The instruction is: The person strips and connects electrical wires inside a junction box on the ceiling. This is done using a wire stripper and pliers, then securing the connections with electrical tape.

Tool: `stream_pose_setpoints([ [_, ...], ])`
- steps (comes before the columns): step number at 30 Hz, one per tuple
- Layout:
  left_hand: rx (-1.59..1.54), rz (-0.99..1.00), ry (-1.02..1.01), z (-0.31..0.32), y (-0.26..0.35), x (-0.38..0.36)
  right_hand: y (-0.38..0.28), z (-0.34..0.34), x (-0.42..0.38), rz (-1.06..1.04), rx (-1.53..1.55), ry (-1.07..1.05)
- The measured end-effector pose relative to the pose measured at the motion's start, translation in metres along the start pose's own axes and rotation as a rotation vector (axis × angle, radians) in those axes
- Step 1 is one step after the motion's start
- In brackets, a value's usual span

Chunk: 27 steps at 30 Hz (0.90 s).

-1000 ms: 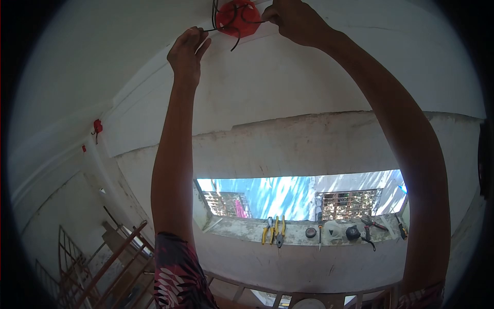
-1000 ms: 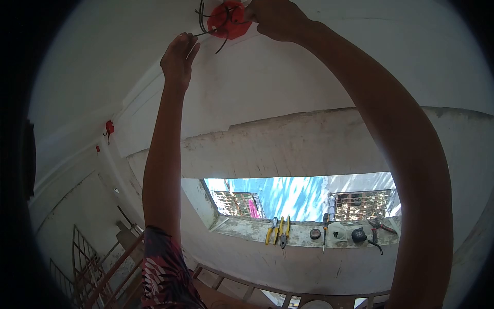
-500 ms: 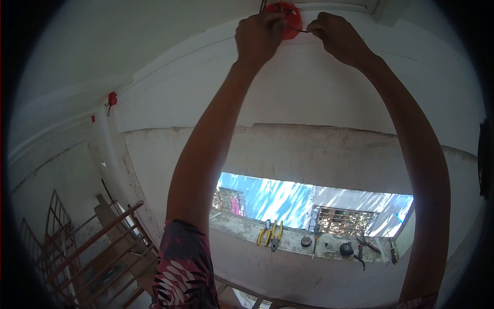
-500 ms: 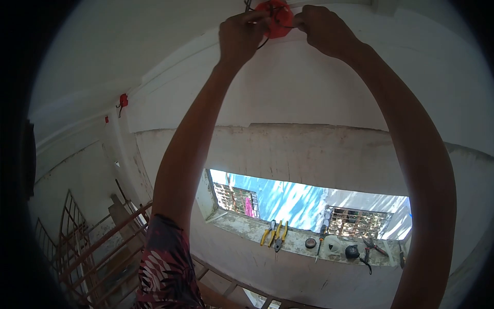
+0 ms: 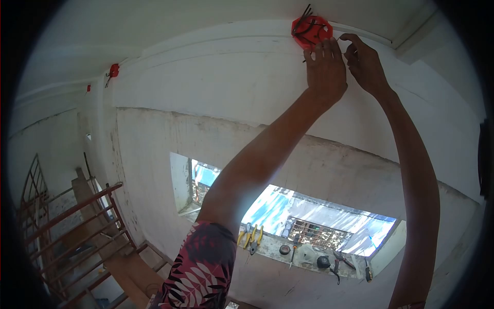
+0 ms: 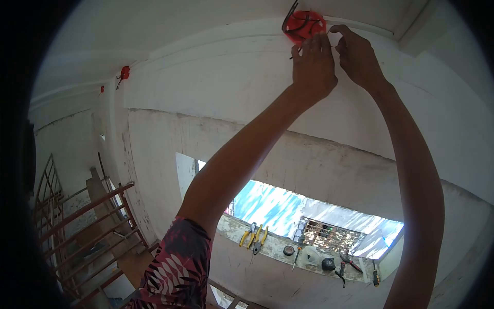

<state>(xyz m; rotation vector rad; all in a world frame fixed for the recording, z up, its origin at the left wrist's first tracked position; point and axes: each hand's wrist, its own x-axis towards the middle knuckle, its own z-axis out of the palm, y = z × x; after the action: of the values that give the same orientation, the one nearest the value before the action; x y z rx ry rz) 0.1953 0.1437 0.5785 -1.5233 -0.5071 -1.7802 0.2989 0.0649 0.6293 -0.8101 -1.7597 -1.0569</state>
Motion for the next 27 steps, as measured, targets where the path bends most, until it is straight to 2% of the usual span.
stream_pose_setpoints([
  [1,-0.017,0.006,-0.002,-0.003,-0.003,0.002,-0.002,0.0,-0.001,0.003,-0.005,0.025],
  [3,-0.07,0.015,-0.218,-0.011,-0.011,0.009,-0.005,-0.003,0.002,0.025,-0.016,0.017],
  [5,-0.045,0.038,-0.198,-0.022,-0.017,0.015,0.0,-0.002,0.006,-0.004,-0.023,-0.002],
  [8,-0.114,0.043,-0.288,-0.03,-0.033,0.029,0.007,-0.001,0.011,-0.027,-0.044,0.015],
  [15,-0.343,0.057,-0.202,-0.027,-0.06,0.042,-0.006,0.002,0.015,-0.003,-0.079,-0.025],
  [17,-0.371,0.033,-0.083,-0.029,-0.056,0.039,-0.003,0.002,0.013,0.015,-0.067,-0.014],
  [18,-0.373,0.041,-0.083,-0.029,-0.055,0.036,-0.001,0.003,0.014,-0.064,-0.154,-0.025],
  [20,-0.436,-0.04,0.076,-0.031,-0.052,0.025,0.003,0.004,0.012,-0.141,-0.242,-0.033],
  [21,-0.438,-0.033,0.077,-0.03,-0.052,0.02,0.001,0.003,0.01,-0.082,-0.253,-0.047],
  [23,-0.579,-0.164,0.015,-0.026,-0.055,0.008,0.001,0.001,0.008,-0.018,-0.269,-0.055],
  [27,-0.625,-0.137,-0.007,-0.03,-0.064,-0.005,0.003,-0.003,0.006,0.003,-0.314,-0.077],
])
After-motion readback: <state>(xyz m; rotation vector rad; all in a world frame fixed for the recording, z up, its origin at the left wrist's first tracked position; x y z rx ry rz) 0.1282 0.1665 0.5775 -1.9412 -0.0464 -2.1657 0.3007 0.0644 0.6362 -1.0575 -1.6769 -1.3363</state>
